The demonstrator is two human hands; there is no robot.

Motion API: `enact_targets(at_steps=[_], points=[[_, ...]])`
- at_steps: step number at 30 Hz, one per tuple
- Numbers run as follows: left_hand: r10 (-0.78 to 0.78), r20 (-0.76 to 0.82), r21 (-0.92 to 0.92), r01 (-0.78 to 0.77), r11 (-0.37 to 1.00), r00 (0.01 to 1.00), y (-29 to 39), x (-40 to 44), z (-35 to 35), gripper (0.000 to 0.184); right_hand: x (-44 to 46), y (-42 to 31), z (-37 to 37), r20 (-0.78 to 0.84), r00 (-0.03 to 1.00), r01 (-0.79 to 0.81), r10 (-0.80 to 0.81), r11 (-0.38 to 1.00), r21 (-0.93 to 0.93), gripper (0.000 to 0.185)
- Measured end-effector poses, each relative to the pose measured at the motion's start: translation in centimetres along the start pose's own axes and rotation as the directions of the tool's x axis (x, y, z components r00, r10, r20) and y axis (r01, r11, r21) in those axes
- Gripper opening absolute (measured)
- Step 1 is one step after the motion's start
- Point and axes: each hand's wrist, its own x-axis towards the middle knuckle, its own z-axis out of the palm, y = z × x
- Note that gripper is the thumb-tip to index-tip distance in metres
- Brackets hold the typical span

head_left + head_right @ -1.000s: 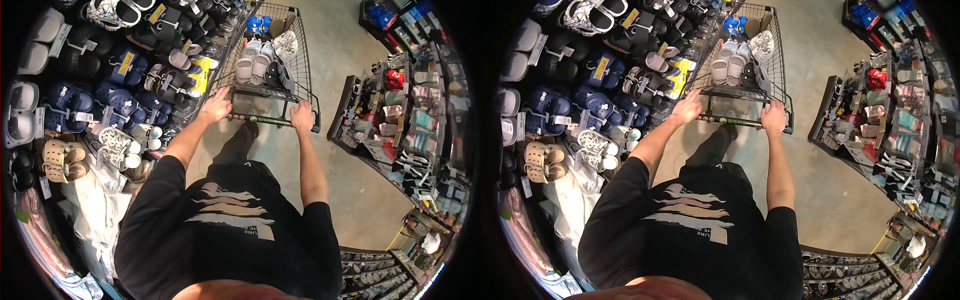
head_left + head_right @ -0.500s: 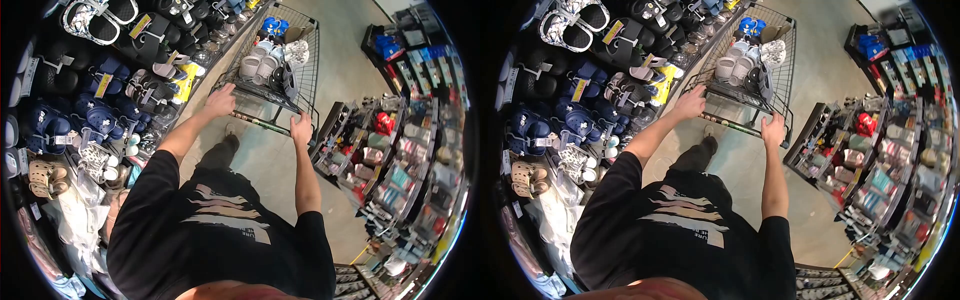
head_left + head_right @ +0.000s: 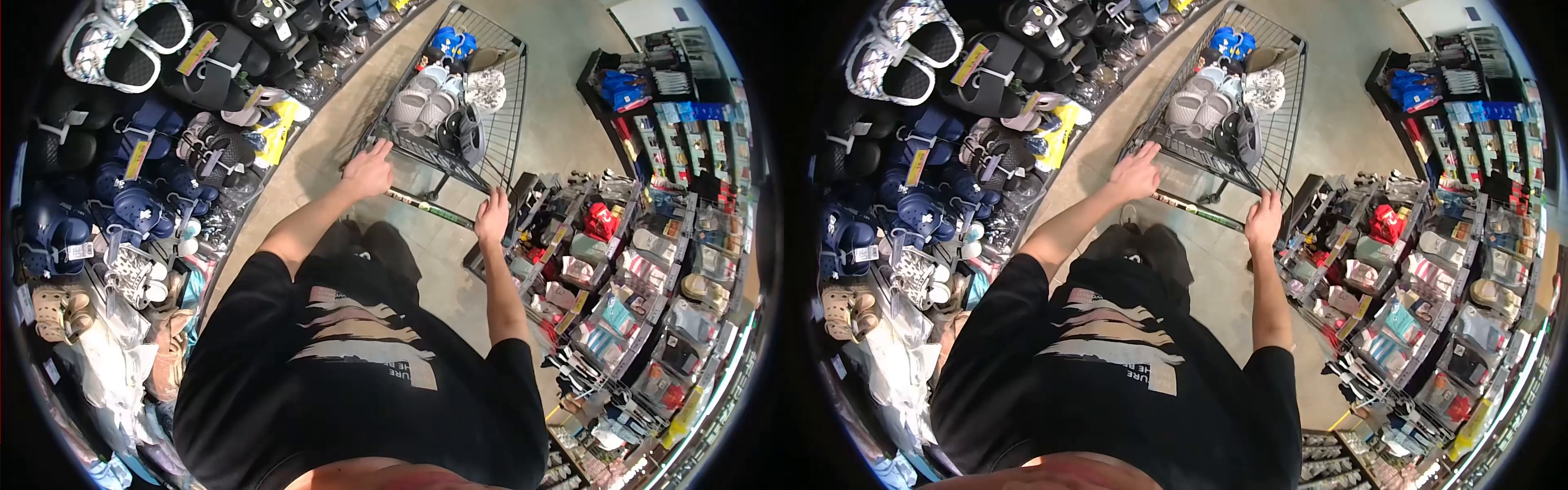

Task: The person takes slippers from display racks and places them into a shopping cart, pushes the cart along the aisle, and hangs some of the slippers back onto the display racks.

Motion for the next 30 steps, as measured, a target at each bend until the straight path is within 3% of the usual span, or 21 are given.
enact_targets(at_steps=[4, 6, 8, 10, 12, 14, 17, 18, 23, 24, 26, 30], points=[[-0.023, 0.015, -0.087, 0.024, 0.996, 1.0, 0.9, 0.7, 1.8, 0.03, 4.2, -0.9, -1.9, 0.185, 0.904, 0.407, -0.385, 0.908, -0.097, 0.046], [-0.042, 0.026, -0.097, 0.044, 0.994, 0.999, 1.5, 1.3, 0.4, 0.028, 8.9, -1.9, -1.1, 0.089, 0.926, 0.365, -0.367, 0.93, 0.04, 0.04], [-0.044, 0.052, -0.057, 0.047, 0.997, 0.998, 2.3, 1.4, -0.6, 0.027, 14.4, -1.2, 2.2, 0.204, 0.956, 0.177, -0.21, 0.97, 0.168, 0.033], [-0.015, -0.043, -0.115, 0.01, 0.993, 0.999, 2.7, 2.0, -0.3, 0.025, 19.3, 0.5, 7.6, 0.408, 0.903, -0.01, -0.138, 0.941, 0.34, 0.029], [-0.026, -0.04, -0.087, 0.022, 0.996, 0.999, 3.7, 2.4, -1.4, 0.022, 22.5, 2.3, 14.1, 0.596, 0.788, -0.151, -0.154, 0.89, 0.429, 0.026], [-0.025, -0.087, -0.167, 0.011, 0.986, 0.996, 4.0, 2.9, -1.8, 0.024, 23.7, 2.4, 18.9, 0.651, 0.727, -0.152, -0.219, 0.873, 0.464, 0.027], [-0.044, -0.006, -0.088, 0.043, 0.995, 0.999, 4.6, 4.1, -2.8, 0.022, 23.8, 1.6, 22.4, 0.702, 0.641, 0.053, -0.31, 0.93, 0.363, 0.027], [-0.054, 0.019, -0.09, 0.056, 0.994, 0.998, 4.7, 4.7, -3.0, 0.022, 22.3, 3.6, 27.2, 0.715, 0.622, 0.091, -0.319, 0.936, 0.339, 0.029], [-0.103, 0.164, -0.122, 0.124, 0.985, 0.981, 4.3, 6.2, -3.6, 0.019, 21.6, 2.7, 30.3, 0.862, 0.507, -0.15, -0.028, 0.981, 0.12, 0.049], [-0.087, 0.16, -0.111, 0.105, 0.988, 0.983, 4.1, 6.6, -3.8, 0.019, 21.2, 3.0, 31.8, 0.826, 0.562, -0.135, -0.049, 0.979, 0.15, 0.055], [-0.096, 0.213, -0.129, 0.125, 0.984, 0.972, 4.2, 6.8, -3.7, 0.018, 21.0, 3.5, 33.9, 0.863, 0.505, -0.163, -0.012, 0.981, 0.109, 0.055], [-0.108, 0.209, -0.126, 0.137, 0.983, 0.972, 3.7, 7.6, -3.3, 0.018, 20.5, 4.5, 39.6, 0.817, 0.577, -0.25, -0.013, 0.949, 0.192, 0.054]])
